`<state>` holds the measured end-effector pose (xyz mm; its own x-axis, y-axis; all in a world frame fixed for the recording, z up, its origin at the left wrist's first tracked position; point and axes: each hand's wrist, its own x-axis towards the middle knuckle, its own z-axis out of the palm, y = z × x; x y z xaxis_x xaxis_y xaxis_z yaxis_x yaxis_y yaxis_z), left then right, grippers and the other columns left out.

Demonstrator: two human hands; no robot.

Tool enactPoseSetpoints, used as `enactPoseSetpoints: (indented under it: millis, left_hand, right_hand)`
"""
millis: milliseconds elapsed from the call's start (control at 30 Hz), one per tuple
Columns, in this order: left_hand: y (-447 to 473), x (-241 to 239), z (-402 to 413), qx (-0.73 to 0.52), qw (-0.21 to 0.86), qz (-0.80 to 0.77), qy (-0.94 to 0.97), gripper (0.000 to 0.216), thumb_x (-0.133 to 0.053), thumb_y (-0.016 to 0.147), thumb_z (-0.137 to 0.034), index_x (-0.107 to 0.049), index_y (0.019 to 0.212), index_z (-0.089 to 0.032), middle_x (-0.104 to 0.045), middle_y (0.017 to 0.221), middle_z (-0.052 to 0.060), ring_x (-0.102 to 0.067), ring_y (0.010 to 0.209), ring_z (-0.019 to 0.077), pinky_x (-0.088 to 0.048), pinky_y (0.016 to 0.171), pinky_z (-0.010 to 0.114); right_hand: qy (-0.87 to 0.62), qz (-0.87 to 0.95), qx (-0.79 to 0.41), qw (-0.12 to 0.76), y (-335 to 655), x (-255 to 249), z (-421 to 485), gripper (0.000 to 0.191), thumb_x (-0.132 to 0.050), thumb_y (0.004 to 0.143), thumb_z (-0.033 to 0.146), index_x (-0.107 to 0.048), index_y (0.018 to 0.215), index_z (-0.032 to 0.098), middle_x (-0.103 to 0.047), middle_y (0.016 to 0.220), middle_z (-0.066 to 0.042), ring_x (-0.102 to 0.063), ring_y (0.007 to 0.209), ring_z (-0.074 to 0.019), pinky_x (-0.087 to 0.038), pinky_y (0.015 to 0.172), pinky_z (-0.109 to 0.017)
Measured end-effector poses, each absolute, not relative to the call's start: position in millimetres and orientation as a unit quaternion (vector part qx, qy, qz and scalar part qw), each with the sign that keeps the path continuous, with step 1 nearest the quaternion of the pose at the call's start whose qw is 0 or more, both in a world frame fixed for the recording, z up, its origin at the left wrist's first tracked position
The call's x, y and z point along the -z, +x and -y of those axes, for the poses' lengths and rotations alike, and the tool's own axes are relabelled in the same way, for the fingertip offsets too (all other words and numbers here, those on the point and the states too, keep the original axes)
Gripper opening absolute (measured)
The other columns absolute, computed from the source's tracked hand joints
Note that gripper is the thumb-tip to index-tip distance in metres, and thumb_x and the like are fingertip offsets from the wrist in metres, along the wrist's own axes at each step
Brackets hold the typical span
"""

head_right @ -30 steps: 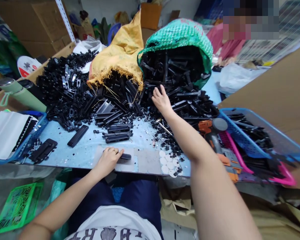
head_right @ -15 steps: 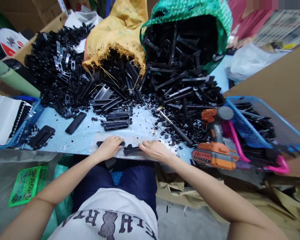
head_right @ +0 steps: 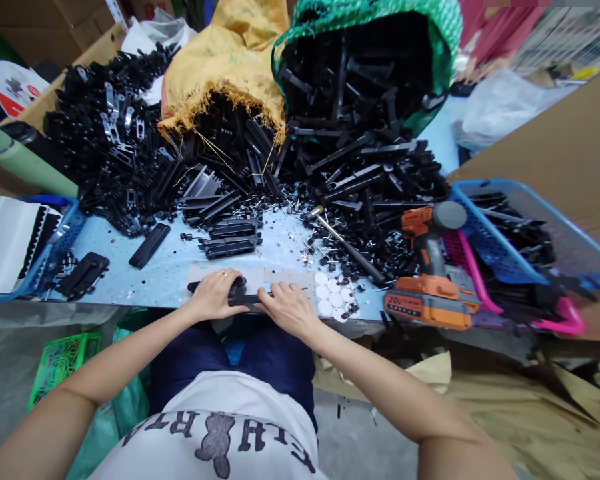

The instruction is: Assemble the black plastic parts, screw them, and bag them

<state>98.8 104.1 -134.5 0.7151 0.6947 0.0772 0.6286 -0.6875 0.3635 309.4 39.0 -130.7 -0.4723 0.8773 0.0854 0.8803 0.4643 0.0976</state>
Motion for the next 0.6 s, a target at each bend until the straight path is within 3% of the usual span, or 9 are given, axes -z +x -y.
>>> enactPoseSetpoints:
  millis: [200, 600]
  left_hand:
    - [91.2, 140.4, -106.0, -0.191, 0.138, -0.351, 0.906, 0.067, -0.059, 0.070, -0.063, -0.043, 0.112, -0.014, -0.058, 0.104, 0.012, -0.057, 0.096, 0.0278, -0.046, 0.080, 0.038]
    - [90.9, 145.4, -106.2, -0.203, 0.144, -0.318, 0.915, 0.057, -0.058, 0.073, -0.060, -0.047, 0.106, -0.014, -0.060, 0.098, 0.012, -0.060, 0.092, 0.0272, -0.048, 0.078, 0.039]
  right_hand:
    - [-0.501, 0.858, 0.107, 0.029, 302.3, 110.6, -41.1, 0.026, -0.037, 0.094, 0.034, -0.059, 0.100, 0.020, -0.055, 0.076, -0.006, -0.044, 0.072, -0.0161, -0.017, 0.064, -0.032]
    - [-0.486, 0.872, 0.040, -0.047, 303.9, 90.6, -50.0, 0.038, -0.029, 0.094, 0.046, -0.057, 0.094, 0.021, -0.056, 0.079, -0.005, -0.049, 0.072, -0.0155, -0.017, 0.064, -0.030]
